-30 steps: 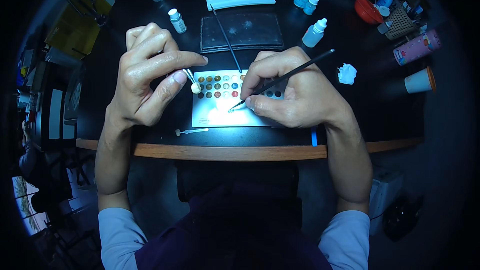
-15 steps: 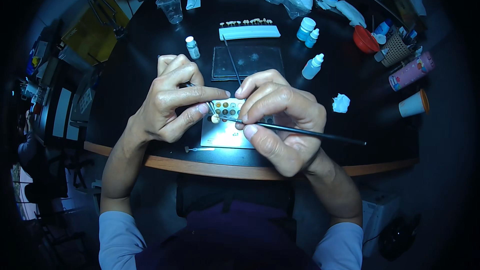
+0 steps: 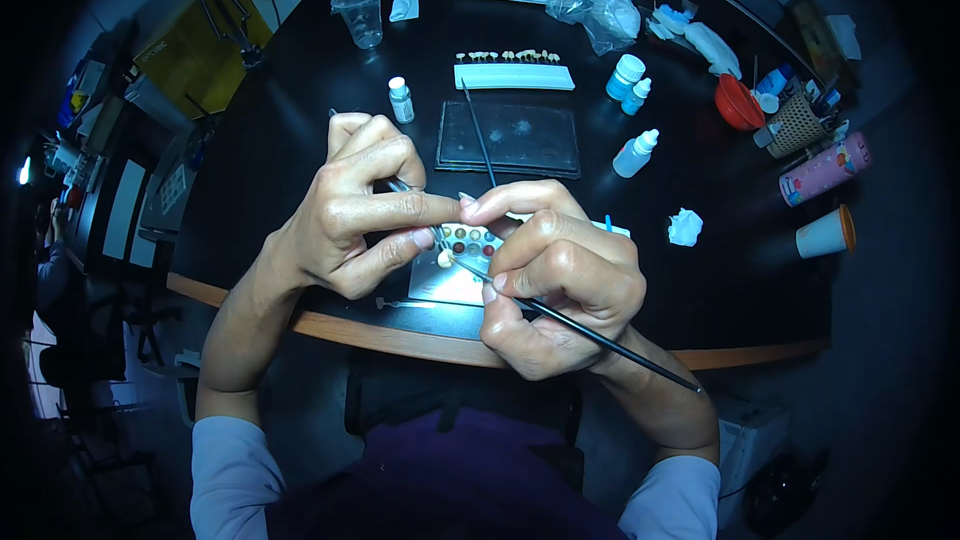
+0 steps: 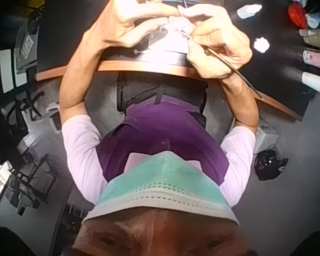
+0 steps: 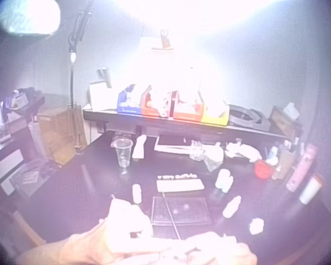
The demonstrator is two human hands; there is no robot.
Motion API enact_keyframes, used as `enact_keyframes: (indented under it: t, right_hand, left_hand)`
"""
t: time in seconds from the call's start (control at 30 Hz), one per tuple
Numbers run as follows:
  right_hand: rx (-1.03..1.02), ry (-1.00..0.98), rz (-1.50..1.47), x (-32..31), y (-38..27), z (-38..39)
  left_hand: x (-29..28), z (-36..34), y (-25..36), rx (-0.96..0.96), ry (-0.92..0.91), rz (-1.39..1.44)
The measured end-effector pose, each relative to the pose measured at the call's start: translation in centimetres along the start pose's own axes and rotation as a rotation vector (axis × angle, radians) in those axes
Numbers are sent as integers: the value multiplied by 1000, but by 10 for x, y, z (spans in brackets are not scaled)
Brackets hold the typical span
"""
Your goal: The person applies a liquid glaze to a dental crown using a fine-tipped brush, dipping the brush into various colors on a ceramic palette and then painting the surface of the crown held in the other hand.
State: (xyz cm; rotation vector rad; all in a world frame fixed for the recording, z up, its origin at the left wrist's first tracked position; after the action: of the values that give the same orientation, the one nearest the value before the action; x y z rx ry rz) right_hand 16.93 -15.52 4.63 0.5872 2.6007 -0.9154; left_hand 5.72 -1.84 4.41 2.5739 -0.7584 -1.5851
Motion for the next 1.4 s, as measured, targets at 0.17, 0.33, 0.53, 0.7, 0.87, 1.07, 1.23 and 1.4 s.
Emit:
enact_keyframes:
  t: [0.17,0.33,0.53,0.7,0.87,1.07,1.23,1.4]
  right_hand:
    - [10,-7,24,1,-2,-2]
    - [-1,-8,19,1,-2,-3]
    - [1,-16,19,2,-3,-4]
    - [-8,-28,7,1,-4,-4]
    - [-7,-33,10,2,-5,-5]
    - [-20,-1,11,-1,-8,-1]
    - [-35,1,38,0,-11,-3]
    - [-33,13,64,1,-11,-3]
  left_hand:
    - [-1,-1,2,13,13,-17]
    - [-2,0,2,9,7,-16]
    - [-2,0,2,7,6,-23]
    - [-2,-1,2,9,7,-23]
    - [-2,0,2,4,-3,-30]
    - [2,0,-4,0,-21,86]
    - [7,1,-9,-15,-19,134]
    - [4,-2,-6,-3,2,77]
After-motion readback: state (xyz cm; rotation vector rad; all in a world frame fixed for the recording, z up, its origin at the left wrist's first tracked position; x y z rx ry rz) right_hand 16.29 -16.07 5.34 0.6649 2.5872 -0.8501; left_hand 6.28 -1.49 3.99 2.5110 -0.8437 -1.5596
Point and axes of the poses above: each hand's wrist, its own z-axis away from the middle knuckle, its own x-axis out of the palm, y = z × x, the point moved 8 cm from there along -z, towards the middle knuckle, and after that the axes turned 15 degrees about -y, right-handed, at the moved point
